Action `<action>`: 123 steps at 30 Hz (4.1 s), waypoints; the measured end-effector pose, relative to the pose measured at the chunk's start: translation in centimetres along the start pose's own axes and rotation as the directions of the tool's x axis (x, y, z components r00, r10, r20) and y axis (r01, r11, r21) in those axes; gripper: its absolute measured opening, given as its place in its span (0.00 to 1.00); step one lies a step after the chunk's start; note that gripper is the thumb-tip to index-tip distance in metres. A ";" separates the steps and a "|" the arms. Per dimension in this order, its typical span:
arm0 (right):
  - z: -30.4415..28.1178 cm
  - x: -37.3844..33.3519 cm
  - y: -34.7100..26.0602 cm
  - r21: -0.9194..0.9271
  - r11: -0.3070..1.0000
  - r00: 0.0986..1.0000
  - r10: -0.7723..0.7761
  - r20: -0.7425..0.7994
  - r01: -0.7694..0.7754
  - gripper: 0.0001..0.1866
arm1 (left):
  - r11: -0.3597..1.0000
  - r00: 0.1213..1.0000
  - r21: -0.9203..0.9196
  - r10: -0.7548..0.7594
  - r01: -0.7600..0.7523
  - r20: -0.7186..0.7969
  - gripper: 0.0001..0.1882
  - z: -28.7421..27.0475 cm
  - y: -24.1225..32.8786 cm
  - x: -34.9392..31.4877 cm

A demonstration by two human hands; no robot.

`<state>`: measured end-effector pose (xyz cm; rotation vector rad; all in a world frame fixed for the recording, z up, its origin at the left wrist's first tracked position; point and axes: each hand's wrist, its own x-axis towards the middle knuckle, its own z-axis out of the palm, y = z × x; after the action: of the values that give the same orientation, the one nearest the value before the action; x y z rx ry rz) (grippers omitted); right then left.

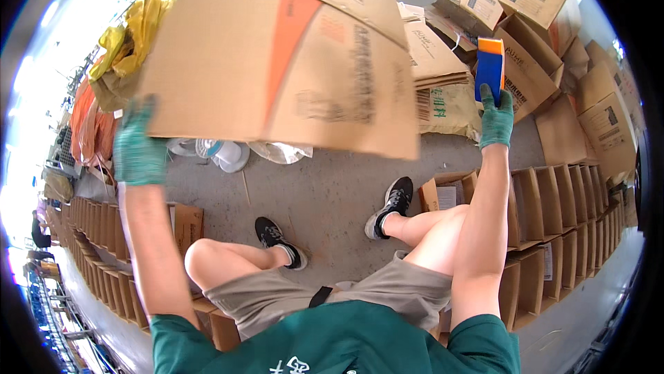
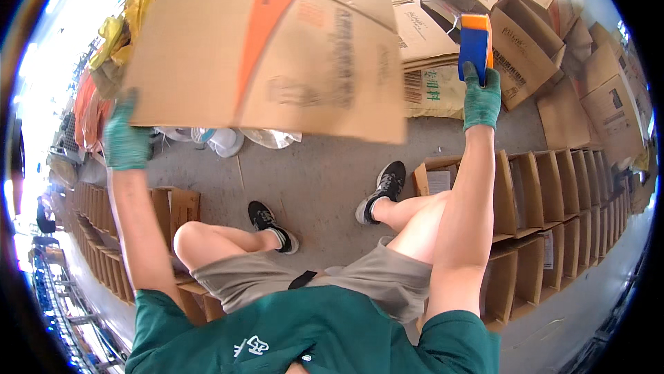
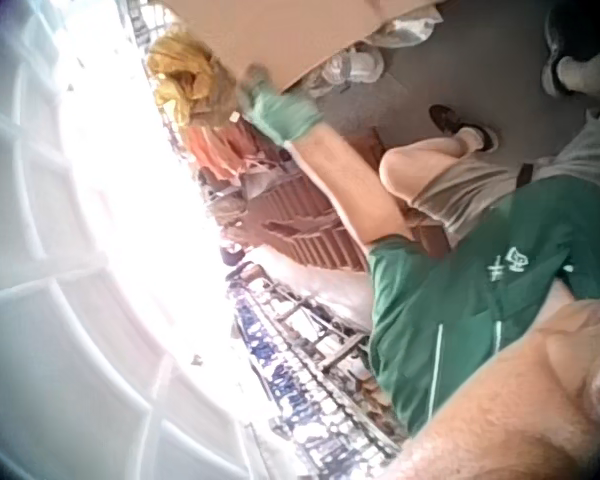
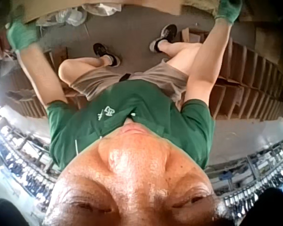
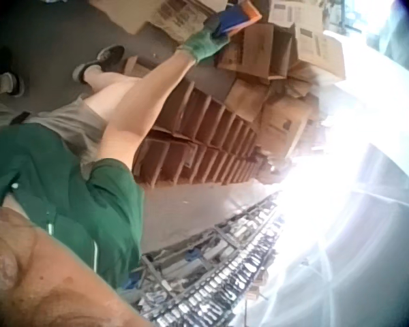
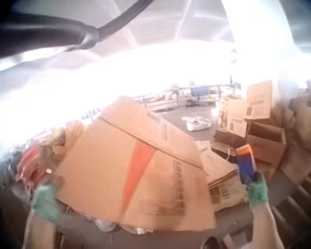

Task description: The person sits on the floor and repeatedly assembles cardboard boxes. They pick up flat-packed cardboard sheets, fold them into box shapes, and seal the seams using a handheld tape dispenser. The finished boxes are placed into a stack of similar boxes nearby.

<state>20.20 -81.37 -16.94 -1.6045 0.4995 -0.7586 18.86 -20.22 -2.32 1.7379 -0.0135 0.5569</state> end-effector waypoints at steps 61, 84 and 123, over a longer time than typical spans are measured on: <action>18.4 -24.3 -13.1 0.072 0.068 -0.002 -0.712 0.702 0.995 0.31 | 0.427 0.729 0.781 -0.682 0.456 -0.052 0.35 -32.3 -2.3 -5.5; 17.2 -26.9 -19.6 0.612 0.325 -0.446 -0.459 0.768 0.721 0.13 | 0.556 0.772 0.831 -0.531 0.007 0.349 0.32 -17.9 1.4 -7.3; 28.3 -28.7 -5.3 0.568 0.308 -0.575 -0.078 0.814 0.763 0.22 | 0.690 0.930 0.626 0.224 -0.363 0.292 0.13 -7.4 -8.9 -6.3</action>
<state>20.04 -40.77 -18.87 -2.3380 -1.9391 0.2753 13.37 -12.90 -11.84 2.5357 -0.2687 0.6756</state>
